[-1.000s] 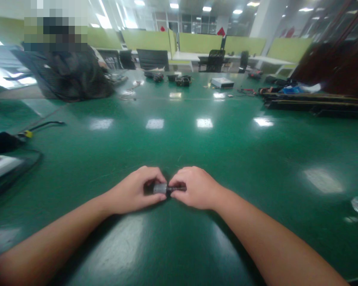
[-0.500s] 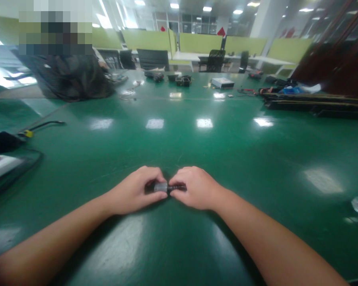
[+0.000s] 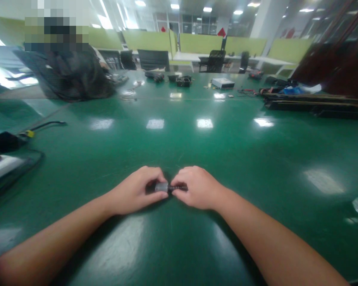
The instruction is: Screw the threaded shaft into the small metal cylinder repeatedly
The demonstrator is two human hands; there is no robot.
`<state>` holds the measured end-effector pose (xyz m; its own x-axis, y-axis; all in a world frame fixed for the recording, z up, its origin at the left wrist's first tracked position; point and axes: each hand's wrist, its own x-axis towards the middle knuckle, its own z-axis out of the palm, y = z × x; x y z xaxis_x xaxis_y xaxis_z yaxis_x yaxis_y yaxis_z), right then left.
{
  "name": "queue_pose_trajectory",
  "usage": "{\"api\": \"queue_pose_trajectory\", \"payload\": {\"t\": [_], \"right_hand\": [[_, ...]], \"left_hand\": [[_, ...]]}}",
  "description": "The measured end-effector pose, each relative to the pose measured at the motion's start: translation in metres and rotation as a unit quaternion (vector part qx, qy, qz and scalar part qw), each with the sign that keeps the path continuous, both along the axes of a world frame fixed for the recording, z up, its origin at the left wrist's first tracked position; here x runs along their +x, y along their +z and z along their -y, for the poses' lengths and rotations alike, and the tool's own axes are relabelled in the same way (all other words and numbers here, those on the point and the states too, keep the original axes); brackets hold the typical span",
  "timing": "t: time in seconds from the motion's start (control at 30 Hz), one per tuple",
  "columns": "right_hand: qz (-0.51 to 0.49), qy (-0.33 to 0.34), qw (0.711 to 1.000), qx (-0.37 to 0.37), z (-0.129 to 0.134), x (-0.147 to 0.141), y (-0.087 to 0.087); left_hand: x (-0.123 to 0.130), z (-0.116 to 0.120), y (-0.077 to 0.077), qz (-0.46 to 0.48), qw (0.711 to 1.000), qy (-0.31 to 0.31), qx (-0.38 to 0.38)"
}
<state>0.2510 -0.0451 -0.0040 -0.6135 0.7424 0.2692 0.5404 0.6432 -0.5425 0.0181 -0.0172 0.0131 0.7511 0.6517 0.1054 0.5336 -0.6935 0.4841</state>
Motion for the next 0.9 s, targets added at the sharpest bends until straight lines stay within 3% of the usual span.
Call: {"api": "queue_pose_trajectory", "payload": {"t": [0.9], "right_hand": [[0.017,-0.005,1.000,-0.012,0.0003,0.0023,-0.0002]], "left_hand": [[-0.0012,-0.0012,-0.0037,0.006,1.000,-0.005,0.008]]}}
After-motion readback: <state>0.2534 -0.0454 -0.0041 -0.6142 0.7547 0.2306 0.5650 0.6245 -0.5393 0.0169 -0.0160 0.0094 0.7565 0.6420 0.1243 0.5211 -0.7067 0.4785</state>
